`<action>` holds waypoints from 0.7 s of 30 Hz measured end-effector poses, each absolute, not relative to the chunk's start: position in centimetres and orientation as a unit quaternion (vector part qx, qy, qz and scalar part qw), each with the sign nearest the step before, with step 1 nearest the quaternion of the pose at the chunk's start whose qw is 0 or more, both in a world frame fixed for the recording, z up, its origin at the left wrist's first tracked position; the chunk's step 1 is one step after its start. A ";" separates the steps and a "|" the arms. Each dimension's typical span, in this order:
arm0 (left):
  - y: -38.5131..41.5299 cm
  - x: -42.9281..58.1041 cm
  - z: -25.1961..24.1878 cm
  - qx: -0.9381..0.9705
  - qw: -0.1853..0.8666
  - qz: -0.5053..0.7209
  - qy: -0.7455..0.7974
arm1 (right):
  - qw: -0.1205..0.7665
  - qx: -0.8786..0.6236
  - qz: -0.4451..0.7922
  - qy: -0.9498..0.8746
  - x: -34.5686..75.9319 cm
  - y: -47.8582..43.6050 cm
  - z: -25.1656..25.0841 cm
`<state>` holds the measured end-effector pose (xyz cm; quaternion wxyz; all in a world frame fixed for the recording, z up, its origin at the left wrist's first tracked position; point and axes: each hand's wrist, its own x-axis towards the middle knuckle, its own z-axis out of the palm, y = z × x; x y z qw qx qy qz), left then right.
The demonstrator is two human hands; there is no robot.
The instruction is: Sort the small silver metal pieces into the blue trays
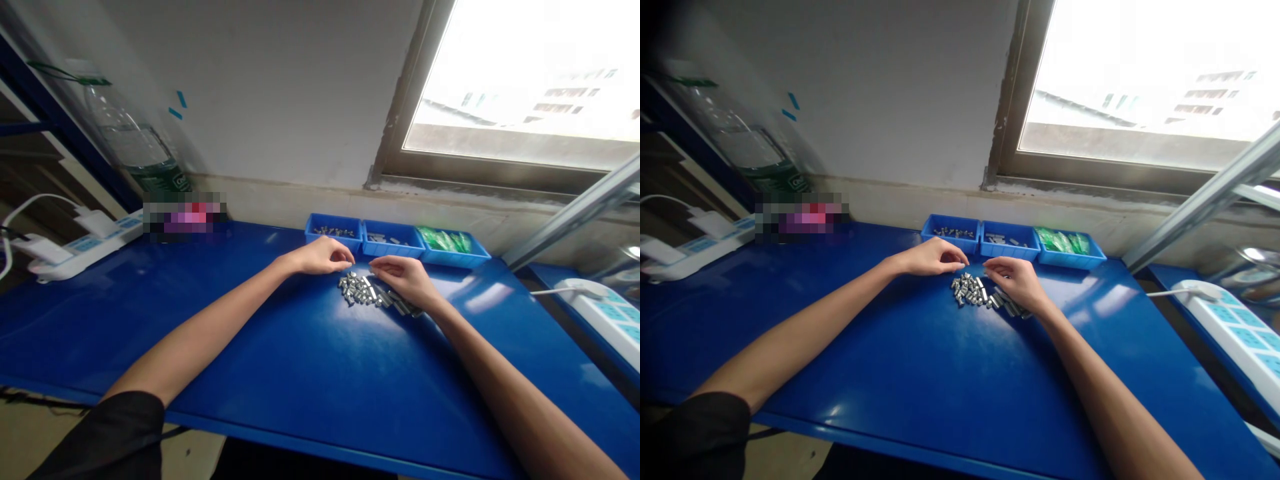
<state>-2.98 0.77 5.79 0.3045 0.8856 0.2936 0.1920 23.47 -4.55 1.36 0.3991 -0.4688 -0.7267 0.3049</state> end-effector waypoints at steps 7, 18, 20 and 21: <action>0.6 -2.6 5.3 0.883 0.317 0.200 0.283 | 0.403 -0.491 0.364 -0.681 23.2 -4.7 2.4; -0.5 -0.8 5.0 0.796 0.447 0.326 0.244 | 0.446 -0.435 0.474 -0.622 22.0 -5.5 3.5; -0.4 -0.7 4.8 0.799 0.438 0.334 0.241 | 0.445 -0.429 0.479 -0.624 22.0 -5.4 3.3; -0.4 -0.6 4.7 0.800 0.435 0.338 0.239 | 0.444 -0.427 0.480 -0.625 22.0 -5.4 3.2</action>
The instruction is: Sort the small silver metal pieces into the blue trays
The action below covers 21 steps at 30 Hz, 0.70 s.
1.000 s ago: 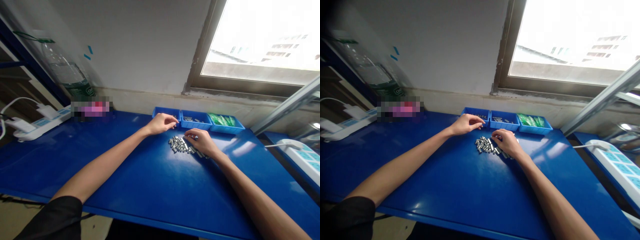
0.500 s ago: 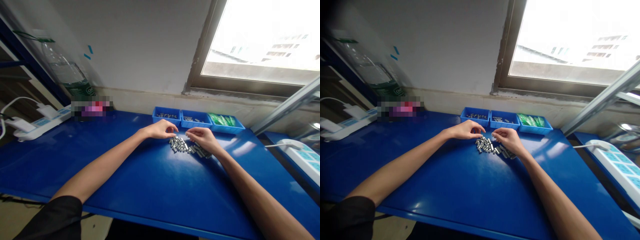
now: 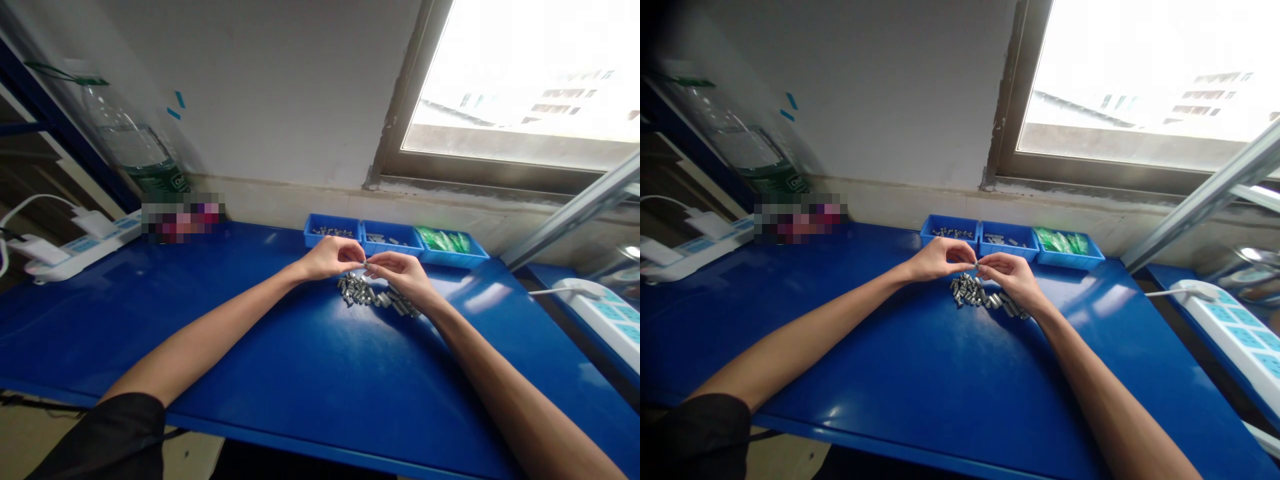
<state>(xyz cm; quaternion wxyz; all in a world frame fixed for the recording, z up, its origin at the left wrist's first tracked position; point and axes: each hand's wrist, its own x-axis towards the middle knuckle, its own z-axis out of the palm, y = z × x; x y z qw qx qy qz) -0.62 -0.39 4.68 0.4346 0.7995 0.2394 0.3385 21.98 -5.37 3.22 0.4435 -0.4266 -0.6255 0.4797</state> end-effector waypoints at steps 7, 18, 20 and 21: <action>-0.4 -0.5 4.3 0.801 0.414 0.354 0.249 | 0.450 -0.412 0.482 -0.629 21.8 -5.5 3.0; 2.9 -2.1 3.8 0.597 0.430 0.551 0.395 | 0.331 -0.536 0.146 -0.762 24.9 -5.1 4.4; 3.2 -2.3 3.6 0.550 0.459 0.571 0.401 | 0.227 -0.565 0.041 -0.792 26.2 -5.2 4.9; 3.3 -2.4 3.7 0.543 0.465 0.572 0.403 | 0.192 -0.572 0.017 -0.797 26.6 -5.3 5.0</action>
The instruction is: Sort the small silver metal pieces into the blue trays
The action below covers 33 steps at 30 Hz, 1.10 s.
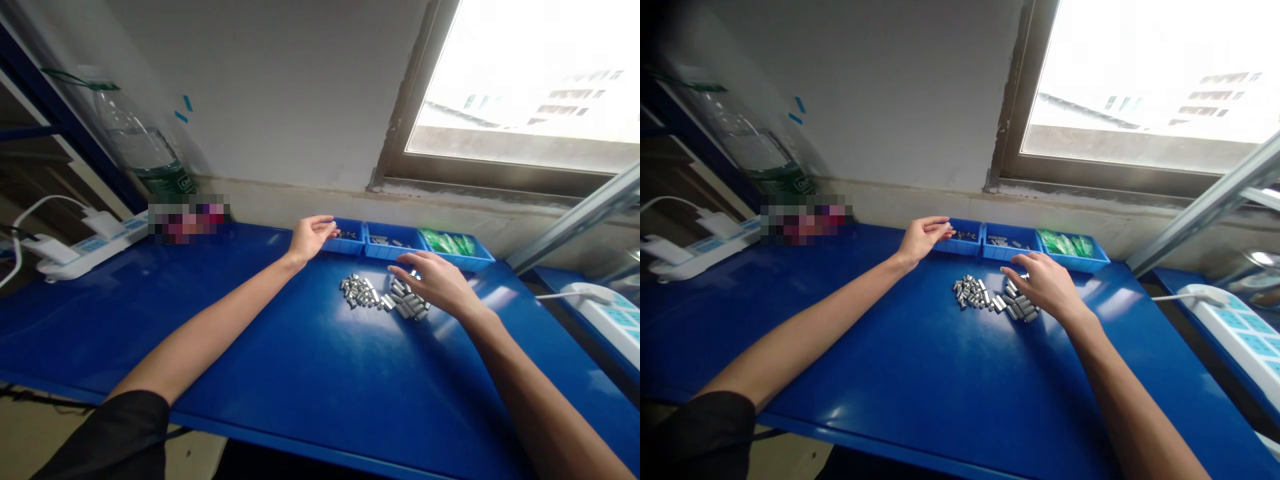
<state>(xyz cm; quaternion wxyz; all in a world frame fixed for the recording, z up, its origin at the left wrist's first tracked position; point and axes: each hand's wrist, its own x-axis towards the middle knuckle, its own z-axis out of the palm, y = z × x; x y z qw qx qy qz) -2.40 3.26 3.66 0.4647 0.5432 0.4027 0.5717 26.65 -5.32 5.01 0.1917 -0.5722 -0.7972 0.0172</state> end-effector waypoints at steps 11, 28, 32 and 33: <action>-1.7 -2.0 4.0 0.903 0.244 0.249 0.251 | 0.190 -0.559 0.148 -0.794 28.1 -10.0 1.8; -1.0 -1.0 1.8 0.949 0.100 0.173 0.243 | 0.193 -0.486 0.085 -0.848 26.2 -8.2 0.4; 0.1 -1.7 1.5 0.942 0.122 0.186 0.249 | 0.201 -0.464 0.089 -0.858 25.9 -7.0 0.6; 0.4 -1.9 1.5 0.940 0.126 0.189 0.253 | 0.202 -0.461 0.088 -0.860 25.7 -6.7 0.7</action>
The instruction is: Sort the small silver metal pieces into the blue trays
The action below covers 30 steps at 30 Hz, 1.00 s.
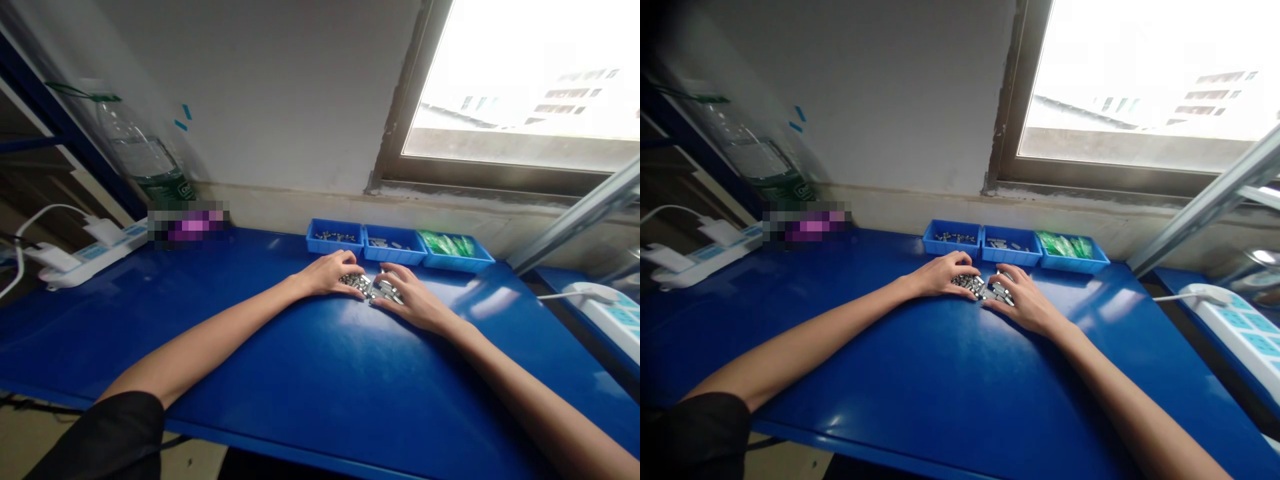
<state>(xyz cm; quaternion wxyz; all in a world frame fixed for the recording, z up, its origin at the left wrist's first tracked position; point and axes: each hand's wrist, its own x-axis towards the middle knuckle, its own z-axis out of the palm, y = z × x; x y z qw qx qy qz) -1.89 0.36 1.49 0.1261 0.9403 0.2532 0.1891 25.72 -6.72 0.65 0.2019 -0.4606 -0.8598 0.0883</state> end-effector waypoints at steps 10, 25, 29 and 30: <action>0.7 -2.3 1.6 0.922 0.125 0.205 0.303 | 0.219 -0.470 0.068 -0.852 24.9 -5.7 0.1; -0.6 -6.3 1.7 0.870 0.273 0.296 0.284 | 0.226 -0.469 0.059 -0.852 25.2 -6.1 0.4; -1.3 -6.4 1.6 0.821 0.357 0.337 0.290 | 0.222 -0.469 0.060 -0.853 25.3 -6.1 0.4; -1.4 -6.4 1.6 0.809 0.374 0.346 0.294 | 0.220 -0.469 0.060 -0.853 25.3 -6.1 0.4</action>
